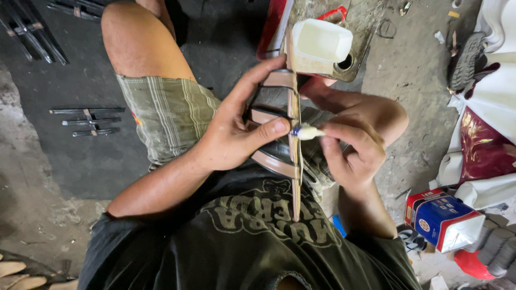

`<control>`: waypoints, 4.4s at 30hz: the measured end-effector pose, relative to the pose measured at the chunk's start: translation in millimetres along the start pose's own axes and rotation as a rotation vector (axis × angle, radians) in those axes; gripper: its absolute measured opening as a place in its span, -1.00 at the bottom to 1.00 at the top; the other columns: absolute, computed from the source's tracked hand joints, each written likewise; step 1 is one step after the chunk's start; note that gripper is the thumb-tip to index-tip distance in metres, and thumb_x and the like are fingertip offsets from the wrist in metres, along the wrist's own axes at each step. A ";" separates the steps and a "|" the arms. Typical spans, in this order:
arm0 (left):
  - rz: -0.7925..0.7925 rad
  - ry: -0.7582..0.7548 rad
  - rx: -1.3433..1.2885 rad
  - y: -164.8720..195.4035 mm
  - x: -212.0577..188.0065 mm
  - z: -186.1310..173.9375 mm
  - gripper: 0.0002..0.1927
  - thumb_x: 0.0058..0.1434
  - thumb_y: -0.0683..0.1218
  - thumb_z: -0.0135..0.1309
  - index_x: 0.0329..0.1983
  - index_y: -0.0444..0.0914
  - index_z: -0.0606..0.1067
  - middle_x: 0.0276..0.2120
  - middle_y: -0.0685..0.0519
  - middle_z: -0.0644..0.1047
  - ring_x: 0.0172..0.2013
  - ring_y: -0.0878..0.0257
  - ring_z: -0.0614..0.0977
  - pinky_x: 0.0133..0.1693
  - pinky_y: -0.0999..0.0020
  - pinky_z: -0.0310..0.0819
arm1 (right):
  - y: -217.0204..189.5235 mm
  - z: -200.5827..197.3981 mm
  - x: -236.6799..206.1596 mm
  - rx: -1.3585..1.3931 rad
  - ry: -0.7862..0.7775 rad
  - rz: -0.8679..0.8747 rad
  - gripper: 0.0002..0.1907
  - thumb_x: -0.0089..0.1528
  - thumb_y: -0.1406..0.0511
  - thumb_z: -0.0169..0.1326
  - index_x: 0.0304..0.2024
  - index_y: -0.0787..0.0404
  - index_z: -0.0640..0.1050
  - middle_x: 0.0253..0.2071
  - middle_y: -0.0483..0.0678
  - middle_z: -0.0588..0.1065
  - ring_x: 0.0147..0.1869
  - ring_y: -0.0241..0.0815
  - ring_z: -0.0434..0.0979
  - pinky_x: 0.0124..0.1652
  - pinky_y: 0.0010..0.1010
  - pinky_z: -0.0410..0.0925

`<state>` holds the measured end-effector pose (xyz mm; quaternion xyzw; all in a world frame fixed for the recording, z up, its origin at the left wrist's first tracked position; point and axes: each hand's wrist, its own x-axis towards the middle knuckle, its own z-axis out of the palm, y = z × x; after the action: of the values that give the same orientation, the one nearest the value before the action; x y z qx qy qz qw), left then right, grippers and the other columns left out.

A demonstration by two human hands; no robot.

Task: The person sits on the floor and applies a white liquid from a small container to the sole and strap junctions of several sandals using a toothbrush. The sandals are handled one at a time and placed back in a row after treatment.

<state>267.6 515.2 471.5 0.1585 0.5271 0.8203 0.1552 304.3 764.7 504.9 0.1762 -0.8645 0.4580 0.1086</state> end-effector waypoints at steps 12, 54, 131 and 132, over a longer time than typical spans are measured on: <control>0.070 0.063 -0.023 8.0 3.1 -1.7 -0.24 0.56 -0.12 0.21 0.60 -0.20 -0.01 0.43 0.00 0.23 0.37 0.28 0.33 0.42 0.31 0.30 | 2.7 -5.5 -31.0 0.215 -0.077 0.028 -0.82 0.27 0.53 0.10 -0.08 0.31 0.54 -0.20 0.07 0.56 -0.25 -0.20 0.60 -0.26 -0.47 0.43; -0.172 0.157 -0.385 -9.7 9.9 -38.3 0.40 0.00 -0.19 0.51 0.63 -0.03 -0.29 0.47 -0.19 0.16 0.32 -0.01 0.41 0.19 -0.02 0.57 | 67.4 -31.7 54.7 -0.671 -0.392 0.428 -0.84 0.33 0.24 0.12 -0.09 0.06 0.67 -0.18 0.08 0.62 -0.21 0.07 0.62 -0.26 -0.14 0.43; 0.383 0.057 1.207 -52.0 46.8 -13.3 -0.10 0.18 0.01 0.51 0.48 -0.19 0.27 0.39 -0.01 0.40 0.32 0.07 0.44 0.27 0.15 0.36 | 40.5 4.2 3.9 0.049 0.218 0.344 -0.77 0.26 0.40 0.39 -0.17 0.31 0.56 -0.23 -0.09 0.53 -0.23 -0.38 0.45 -0.18 -0.57 0.33; 0.391 0.074 1.197 -52.6 48.6 -13.2 -0.10 0.20 0.04 0.53 0.47 -0.21 0.26 0.34 -0.03 0.42 0.27 0.07 0.46 0.23 0.16 0.37 | 40.9 3.3 6.4 0.120 0.190 0.343 -0.78 0.27 0.39 0.37 -0.15 0.31 0.56 -0.24 -0.09 0.53 -0.27 -0.40 0.44 -0.22 -0.59 0.32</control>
<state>222.8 545.8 422.9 0.2829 0.8611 0.4014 -0.1316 281.8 781.9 474.5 -0.0113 -0.8389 0.5350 0.0996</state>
